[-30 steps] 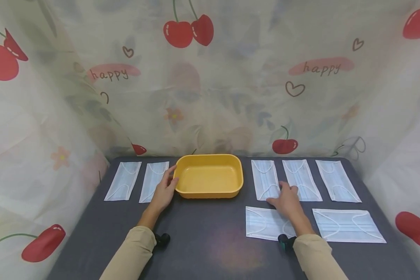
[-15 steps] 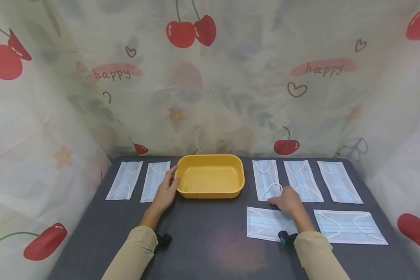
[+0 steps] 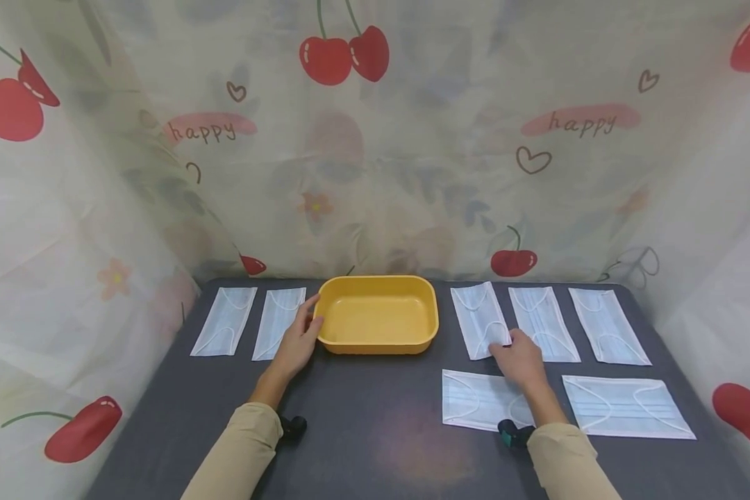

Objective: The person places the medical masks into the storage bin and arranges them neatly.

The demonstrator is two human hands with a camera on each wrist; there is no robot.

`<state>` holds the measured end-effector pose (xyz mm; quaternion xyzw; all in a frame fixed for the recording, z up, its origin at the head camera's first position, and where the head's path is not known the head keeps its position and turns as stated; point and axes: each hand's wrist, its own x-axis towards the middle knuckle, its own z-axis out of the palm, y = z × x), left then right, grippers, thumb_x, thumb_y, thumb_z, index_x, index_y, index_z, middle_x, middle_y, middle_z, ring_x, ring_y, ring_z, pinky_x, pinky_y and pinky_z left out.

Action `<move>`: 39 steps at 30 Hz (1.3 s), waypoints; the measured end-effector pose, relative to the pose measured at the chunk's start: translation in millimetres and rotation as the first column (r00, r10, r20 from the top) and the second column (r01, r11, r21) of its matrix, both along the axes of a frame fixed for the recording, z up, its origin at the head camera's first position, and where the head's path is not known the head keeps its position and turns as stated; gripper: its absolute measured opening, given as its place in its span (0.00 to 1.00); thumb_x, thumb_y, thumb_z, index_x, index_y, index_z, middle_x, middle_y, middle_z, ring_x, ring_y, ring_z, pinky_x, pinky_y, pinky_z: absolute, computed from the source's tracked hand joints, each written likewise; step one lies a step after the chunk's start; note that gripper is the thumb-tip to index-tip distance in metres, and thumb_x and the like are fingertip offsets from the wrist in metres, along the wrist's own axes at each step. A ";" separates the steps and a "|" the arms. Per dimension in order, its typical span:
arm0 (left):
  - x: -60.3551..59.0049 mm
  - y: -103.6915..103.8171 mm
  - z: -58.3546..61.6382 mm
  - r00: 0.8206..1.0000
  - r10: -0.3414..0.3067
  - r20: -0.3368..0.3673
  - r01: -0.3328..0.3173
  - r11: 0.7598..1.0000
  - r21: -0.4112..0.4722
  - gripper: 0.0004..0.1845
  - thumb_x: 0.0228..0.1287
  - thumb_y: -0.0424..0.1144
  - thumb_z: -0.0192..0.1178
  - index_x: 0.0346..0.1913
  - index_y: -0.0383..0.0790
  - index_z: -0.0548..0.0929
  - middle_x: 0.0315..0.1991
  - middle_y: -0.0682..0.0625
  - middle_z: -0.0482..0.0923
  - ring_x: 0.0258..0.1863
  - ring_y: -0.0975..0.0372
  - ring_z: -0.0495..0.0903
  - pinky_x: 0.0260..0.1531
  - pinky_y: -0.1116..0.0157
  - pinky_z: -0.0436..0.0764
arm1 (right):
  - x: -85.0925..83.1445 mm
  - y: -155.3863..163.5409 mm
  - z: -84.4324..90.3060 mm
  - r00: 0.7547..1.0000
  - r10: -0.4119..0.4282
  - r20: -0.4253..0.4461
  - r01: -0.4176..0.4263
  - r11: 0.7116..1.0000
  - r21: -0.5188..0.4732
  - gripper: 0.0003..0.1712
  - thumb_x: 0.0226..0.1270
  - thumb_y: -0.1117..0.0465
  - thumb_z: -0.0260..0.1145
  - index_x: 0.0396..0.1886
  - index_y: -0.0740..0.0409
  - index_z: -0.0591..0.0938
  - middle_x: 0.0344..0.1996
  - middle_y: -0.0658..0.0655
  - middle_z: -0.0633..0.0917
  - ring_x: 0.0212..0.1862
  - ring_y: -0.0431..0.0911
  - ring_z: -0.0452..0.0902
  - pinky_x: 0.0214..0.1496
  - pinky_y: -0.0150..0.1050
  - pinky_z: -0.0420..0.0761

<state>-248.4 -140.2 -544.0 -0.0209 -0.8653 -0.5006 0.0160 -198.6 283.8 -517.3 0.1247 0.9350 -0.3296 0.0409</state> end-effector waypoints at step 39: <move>-0.9 -2.2 3.9 0.994 -0.033 0.106 0.029 0.999 0.042 0.28 0.79 0.57 0.47 0.77 0.71 0.56 0.66 0.44 0.75 0.65 0.51 0.77 0.70 0.46 0.71 | -8.8 3.0 44.0 0.881 -0.322 -0.347 0.235 0.934 -0.268 0.27 0.81 0.58 0.47 0.75 0.60 0.65 0.63 0.73 0.79 0.62 0.65 0.79 0.53 0.45 0.80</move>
